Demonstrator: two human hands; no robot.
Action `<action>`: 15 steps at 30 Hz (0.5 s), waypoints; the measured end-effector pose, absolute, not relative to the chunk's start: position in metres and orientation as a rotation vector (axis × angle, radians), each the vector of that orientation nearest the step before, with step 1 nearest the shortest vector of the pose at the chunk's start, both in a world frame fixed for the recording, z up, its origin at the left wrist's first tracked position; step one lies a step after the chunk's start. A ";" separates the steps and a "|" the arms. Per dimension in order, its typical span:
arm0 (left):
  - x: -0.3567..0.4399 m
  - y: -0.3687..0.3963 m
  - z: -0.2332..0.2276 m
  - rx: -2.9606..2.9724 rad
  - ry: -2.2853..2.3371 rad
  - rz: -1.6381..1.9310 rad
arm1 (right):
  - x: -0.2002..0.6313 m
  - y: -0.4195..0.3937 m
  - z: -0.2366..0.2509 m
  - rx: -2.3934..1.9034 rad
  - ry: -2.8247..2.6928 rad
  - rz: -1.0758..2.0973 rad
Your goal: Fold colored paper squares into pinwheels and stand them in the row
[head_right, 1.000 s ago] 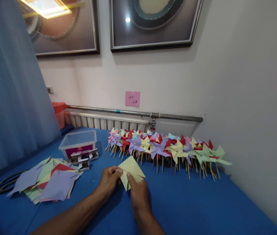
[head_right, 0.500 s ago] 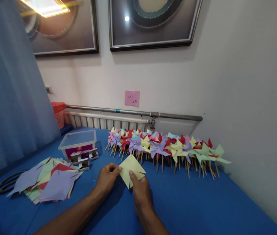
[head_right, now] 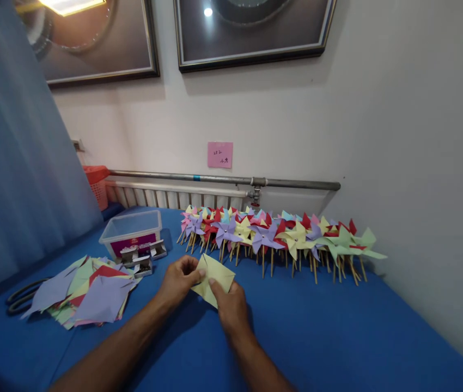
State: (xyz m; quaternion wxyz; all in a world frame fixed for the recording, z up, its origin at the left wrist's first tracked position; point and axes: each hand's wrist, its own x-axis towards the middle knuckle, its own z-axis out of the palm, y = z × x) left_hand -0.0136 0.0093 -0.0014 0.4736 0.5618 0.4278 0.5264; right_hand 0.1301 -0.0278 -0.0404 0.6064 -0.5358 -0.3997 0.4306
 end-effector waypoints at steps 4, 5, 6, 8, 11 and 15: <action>-0.013 0.009 -0.001 1.219 0.984 1.132 | 0.130 -0.029 -0.033 -1.169 -0.845 1.070; -0.014 0.009 -0.001 1.207 0.984 1.107 | 0.129 -0.030 -0.032 -1.134 -0.818 1.106; -0.014 0.010 -0.001 1.197 0.985 1.092 | 0.129 -0.030 -0.031 -1.103 -0.790 1.139; -0.014 0.010 -0.001 1.172 0.977 1.077 | 0.128 -0.030 -0.031 -1.058 -0.739 1.184; -0.013 0.009 -0.002 1.162 0.967 1.056 | 0.127 -0.029 -0.032 -1.019 -0.686 1.207; -0.010 0.005 -0.003 1.340 0.997 1.198 | 0.124 -0.030 -0.033 -1.053 -0.702 1.192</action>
